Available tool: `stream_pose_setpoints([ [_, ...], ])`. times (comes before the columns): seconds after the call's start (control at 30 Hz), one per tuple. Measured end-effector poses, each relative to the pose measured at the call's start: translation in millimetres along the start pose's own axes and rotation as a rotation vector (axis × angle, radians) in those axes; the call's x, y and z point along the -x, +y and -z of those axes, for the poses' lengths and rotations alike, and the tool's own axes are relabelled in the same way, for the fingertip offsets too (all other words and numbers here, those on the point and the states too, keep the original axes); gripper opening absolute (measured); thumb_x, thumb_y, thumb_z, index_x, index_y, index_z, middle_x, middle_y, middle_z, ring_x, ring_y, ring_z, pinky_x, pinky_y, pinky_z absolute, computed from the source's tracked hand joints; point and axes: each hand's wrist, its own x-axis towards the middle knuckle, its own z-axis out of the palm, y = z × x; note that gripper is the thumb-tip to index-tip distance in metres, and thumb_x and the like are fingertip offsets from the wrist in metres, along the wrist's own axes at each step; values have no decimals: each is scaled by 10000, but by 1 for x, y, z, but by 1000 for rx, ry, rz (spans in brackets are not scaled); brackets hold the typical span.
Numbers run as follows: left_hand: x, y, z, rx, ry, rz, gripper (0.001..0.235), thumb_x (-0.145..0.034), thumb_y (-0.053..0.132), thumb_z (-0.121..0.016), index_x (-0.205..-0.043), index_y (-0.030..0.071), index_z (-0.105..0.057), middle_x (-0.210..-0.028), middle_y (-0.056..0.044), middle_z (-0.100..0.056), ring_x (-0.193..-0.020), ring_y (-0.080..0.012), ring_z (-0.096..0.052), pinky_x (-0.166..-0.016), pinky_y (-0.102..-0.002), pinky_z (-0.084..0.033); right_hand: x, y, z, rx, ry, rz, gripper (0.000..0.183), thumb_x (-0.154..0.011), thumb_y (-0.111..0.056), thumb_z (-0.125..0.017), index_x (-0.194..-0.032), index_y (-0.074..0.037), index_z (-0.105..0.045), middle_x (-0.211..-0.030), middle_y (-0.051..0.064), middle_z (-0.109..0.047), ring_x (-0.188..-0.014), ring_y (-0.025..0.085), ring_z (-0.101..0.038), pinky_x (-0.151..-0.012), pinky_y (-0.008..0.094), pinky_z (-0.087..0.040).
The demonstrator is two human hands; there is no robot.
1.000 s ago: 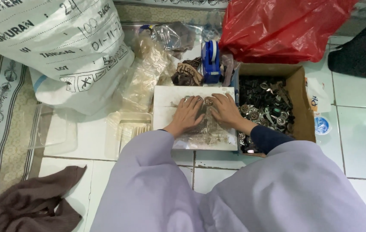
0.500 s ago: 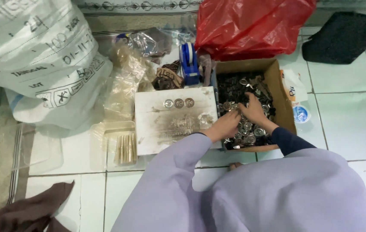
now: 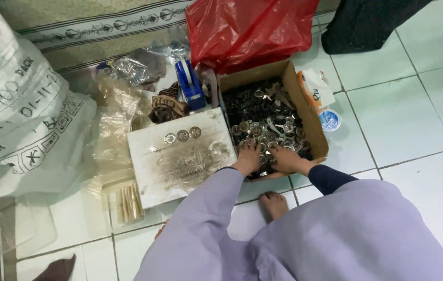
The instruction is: The person sits on the floor and sorts small metal parts from a cardboard box onto a white tray. They handle the parts by hand, picking them up and arranging them in rows on the tray.
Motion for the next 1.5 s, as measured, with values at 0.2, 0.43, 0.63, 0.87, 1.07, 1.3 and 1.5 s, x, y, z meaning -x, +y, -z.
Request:
stream_pose_setpoints([
  [0.2,-17,1,-40,-319,232,-80,633,-927,189,-643,-1521,68,-462,-1455,-367,-472,-1295,-560,-487,-821,-633,-462,-12,8,-5,-38,28,19,710,-879,-140,-647,-1529,-9,-393,-1495,317,-421,-1174,457,-655,-900,544,-601],
  [0.43,-53,-6,-89,-260,477,-166,246,-843,124,-672,-1076,90,-742,-1088,-199,-647,-945,-371,-659,-700,-468,-505,-17,9,7,-70,144,-5,752,-866,-227,-698,-1509,32,-407,-1429,302,-482,-1270,464,-580,-973,521,-564],
  [0.63,-36,0,-76,-330,644,-203,190,-825,140,-663,-986,112,-759,-975,-134,-653,-868,-312,-649,-665,-465,-480,-36,26,-34,-181,76,0,816,-871,-297,-713,-1540,22,-372,-1501,299,-465,-1414,446,-450,-1120,539,-453],
  [0.87,-10,3,-40,-407,409,-211,230,-946,174,-593,-1136,132,-716,-1172,-140,-636,-1032,-327,-629,-779,-445,-473,-29,13,-32,-40,48,-38,703,-891,-197,-670,-1511,-5,-399,-1361,272,-544,-1218,433,-623,-970,530,-550],
  [1.07,-11,1,-47,-439,484,-236,201,-923,179,-597,-1044,123,-747,-1129,-118,-653,-998,-300,-630,-794,-448,-455,-25,7,-18,55,18,28,656,-890,-121,-635,-1501,-25,-418,-1296,249,-600,-1165,420,-664,-922,523,-566],
  [1.3,-19,-2,-56,-374,469,-203,201,-892,192,-652,-1052,108,-740,-1129,-123,-628,-985,-300,-620,-762,-435,-453,-41,19,-17,-189,-28,21,427,-853,-204,-675,-1242,-29,-670,-1099,220,-708,-1076,413,-694,-870,529,-577],
  [1.5,31,7,32,247,357,-78,629,-817,149,-720,-1362,-58,-484,-1329,-264,-555,-1238,-452,-565,-923,-530,-520,-83,67,-20,-934,37,-199,424,-872,-294,-792,-1190,-23,-717,-1053,185,-735,-1040,339,-697,-881,461,-563],
])
